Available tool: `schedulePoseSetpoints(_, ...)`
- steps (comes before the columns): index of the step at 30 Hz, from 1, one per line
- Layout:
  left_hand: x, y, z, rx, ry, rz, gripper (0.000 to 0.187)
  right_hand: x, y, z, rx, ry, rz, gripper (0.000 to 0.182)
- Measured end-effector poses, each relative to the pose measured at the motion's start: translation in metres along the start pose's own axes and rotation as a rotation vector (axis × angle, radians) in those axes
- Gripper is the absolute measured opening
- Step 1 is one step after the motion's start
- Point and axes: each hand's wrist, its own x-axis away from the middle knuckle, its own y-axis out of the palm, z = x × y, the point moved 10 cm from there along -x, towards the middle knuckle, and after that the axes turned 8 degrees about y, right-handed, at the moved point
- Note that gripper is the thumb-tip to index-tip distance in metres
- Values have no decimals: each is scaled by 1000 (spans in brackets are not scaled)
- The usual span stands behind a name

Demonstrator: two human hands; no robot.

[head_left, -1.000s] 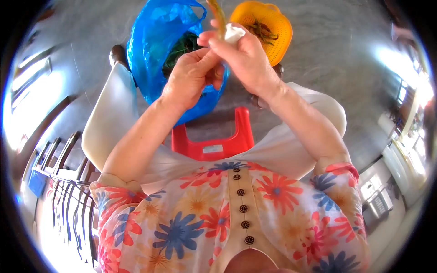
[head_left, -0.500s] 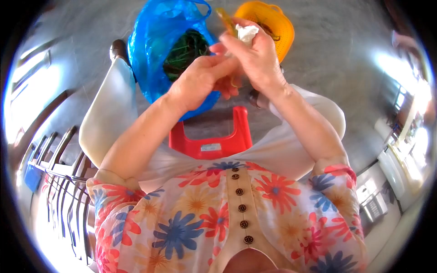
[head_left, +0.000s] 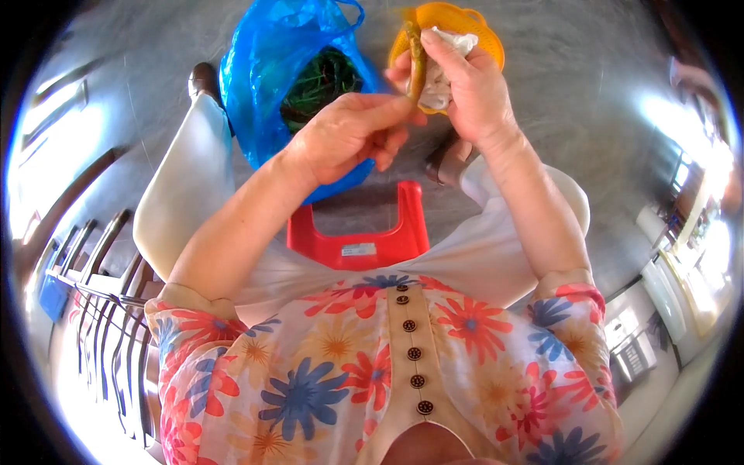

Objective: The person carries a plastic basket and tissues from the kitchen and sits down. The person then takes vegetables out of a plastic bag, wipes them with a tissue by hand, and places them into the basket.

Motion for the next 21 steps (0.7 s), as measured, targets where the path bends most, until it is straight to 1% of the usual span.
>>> schedulePoseSetpoints(3, -1, -5, 1, -44, -1, 27, 34, -1, -5, -1, 19, 27, 20, 28)
schedulePoseSetpoints(6, -1, -9, -1, -115, -15, 49, 34, -4, -10, -1, 126, -3, -5, 30)
schedulePoseSetpoints(8, -1, -12, -3, -198, -29, 35, 34, -4, -18, -9, 268, -74, 37, 32)
schedulePoseSetpoints(9, -1, -22, 0, -294, -20, 111, 33, -5, -24, -14, 340, -108, 58, 33)
schedulePoseSetpoints(11, 0, -42, 12, -486, 4, 267, 31, -8, -59, -25, 405, -101, 212, 34)
schedulePoseSetpoints(14, 1, -66, 43, -465, 185, 408, 29, -14, -116, -29, 553, -131, 435, 35)
schedulePoseSetpoints(15, 2, -73, 49, -505, 227, 438, 29, -16, -130, -26, 612, -149, 507, 35)
schedulePoseSetpoints(18, -7, -95, 43, -763, 191, 458, 30, -21, -151, -14, 946, -143, 608, 34)
schedulePoseSetpoints(19, -12, -105, 35, -919, 130, 447, 31, -27, -159, -6, 1059, -91, 617, 35)
schedulePoseSetpoints(21, -22, -116, 27, -1317, 151, 413, 30, -27, -153, -5, 1208, -90, 614, 36)
